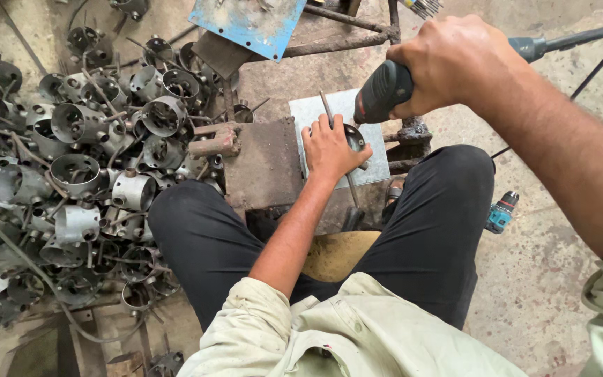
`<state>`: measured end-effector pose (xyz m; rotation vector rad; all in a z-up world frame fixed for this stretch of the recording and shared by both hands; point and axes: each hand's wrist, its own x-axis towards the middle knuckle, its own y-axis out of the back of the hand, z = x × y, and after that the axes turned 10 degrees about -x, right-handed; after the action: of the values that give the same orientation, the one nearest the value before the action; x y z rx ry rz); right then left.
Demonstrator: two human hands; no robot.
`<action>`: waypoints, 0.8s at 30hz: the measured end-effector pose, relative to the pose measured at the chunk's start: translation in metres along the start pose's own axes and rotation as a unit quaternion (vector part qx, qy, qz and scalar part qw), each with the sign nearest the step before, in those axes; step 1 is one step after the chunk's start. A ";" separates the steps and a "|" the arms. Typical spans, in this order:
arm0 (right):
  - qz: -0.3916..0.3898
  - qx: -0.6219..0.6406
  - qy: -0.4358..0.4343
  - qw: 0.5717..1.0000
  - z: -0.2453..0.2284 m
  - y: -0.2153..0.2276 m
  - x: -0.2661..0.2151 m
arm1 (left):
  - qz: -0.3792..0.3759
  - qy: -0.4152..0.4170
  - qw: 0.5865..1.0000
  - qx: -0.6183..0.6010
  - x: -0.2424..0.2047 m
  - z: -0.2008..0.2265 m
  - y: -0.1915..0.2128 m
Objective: The person sits on the floor and uses a handheld rotary tool to grind the edges of small metal parts. They hold each part with their left hand and apply the tool with their right hand, processing them one by one from a large pile on the ground.
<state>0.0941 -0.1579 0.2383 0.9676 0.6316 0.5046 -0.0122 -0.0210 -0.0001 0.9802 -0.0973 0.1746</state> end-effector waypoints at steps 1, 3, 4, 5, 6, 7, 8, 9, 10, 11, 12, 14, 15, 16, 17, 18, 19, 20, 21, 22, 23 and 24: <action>0.015 0.002 0.006 1.000 0.001 0.000 -0.001 | 0.002 0.001 1.000 -0.002 0.000 0.000 0.000; 0.031 0.010 0.011 0.999 0.002 -0.001 -0.003 | 0.007 0.002 1.000 -0.005 -0.001 0.000 -0.001; 0.032 0.014 0.010 0.999 0.003 -0.002 -0.002 | 0.003 0.005 1.000 -0.012 -0.001 0.000 -0.001; 0.033 0.019 0.009 0.999 0.004 -0.002 -0.002 | -0.001 0.008 1.000 -0.020 -0.001 0.000 -0.002; 0.036 0.022 0.011 0.999 0.006 -0.003 -0.002 | -0.006 0.012 1.000 -0.027 -0.001 0.000 -0.002; 0.038 0.026 0.012 0.999 0.007 -0.003 -0.003 | -0.008 0.015 0.999 -0.028 -0.001 0.000 -0.002; 0.040 0.030 0.012 0.999 0.008 -0.003 -0.003 | -0.010 0.019 0.999 -0.029 -0.001 0.000 -0.002; 0.043 0.025 0.012 0.999 0.007 -0.004 -0.005 | -0.013 0.023 0.999 -0.031 -0.001 0.000 -0.003; 0.047 0.019 0.011 0.999 0.006 -0.005 -0.006 | -0.013 0.025 0.999 -0.030 0.000 0.001 -0.003; 0.051 0.014 0.010 0.999 0.006 -0.005 -0.006 | -0.013 0.027 0.999 -0.029 0.000 0.001 -0.003; 0.050 0.014 0.015 0.999 0.005 -0.006 -0.006 | -0.014 0.029 0.999 -0.027 -0.001 0.001 -0.002; 0.049 0.015 0.024 0.998 0.005 -0.008 -0.004 | -0.018 0.036 0.999 -0.024 -0.001 0.002 -0.003; 0.046 0.011 0.026 0.999 0.005 -0.008 -0.003 | -0.020 0.039 0.999 -0.023 -0.001 0.002 -0.003; 0.044 0.005 0.027 0.999 0.006 -0.008 -0.001 | -0.024 0.042 0.999 -0.022 -0.001 0.002 -0.003; 0.041 0.000 0.029 0.999 0.007 -0.009 -0.001 | -0.029 0.045 0.998 -0.021 -0.002 0.002 -0.003; 0.030 0.004 0.025 0.999 0.007 -0.008 0.000 | -0.032 0.048 0.998 -0.021 0.000 0.003 -0.002; 0.019 0.009 0.022 1.000 0.008 -0.008 0.001 | -0.035 0.051 0.998 -0.021 0.000 0.003 -0.002; 0.008 0.013 0.018 1.000 0.008 -0.008 0.001 | -0.038 0.053 0.998 -0.020 0.000 0.004 -0.001; 0.006 0.013 0.015 1.000 0.009 -0.008 0.002 | -0.041 0.055 0.997 -0.020 0.000 0.004 -0.001; 0.004 0.013 0.012 1.000 0.009 -0.007 0.002 | -0.041 0.055 0.997 -0.019 0.000 0.005 0.000; 0.003 0.013 0.009 1.000 0.009 -0.007 0.003 | -0.040 0.055 0.997 -0.018 0.000 0.005 0.000; 0.005 0.014 0.007 1.000 0.008 -0.007 0.003 | -0.041 0.056 0.997 -0.017 0.000 0.005 0.000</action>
<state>0.1028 -0.1641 0.2346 0.9944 0.6484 0.5143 -0.0126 -0.0250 0.0022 0.9371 0.0428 0.1518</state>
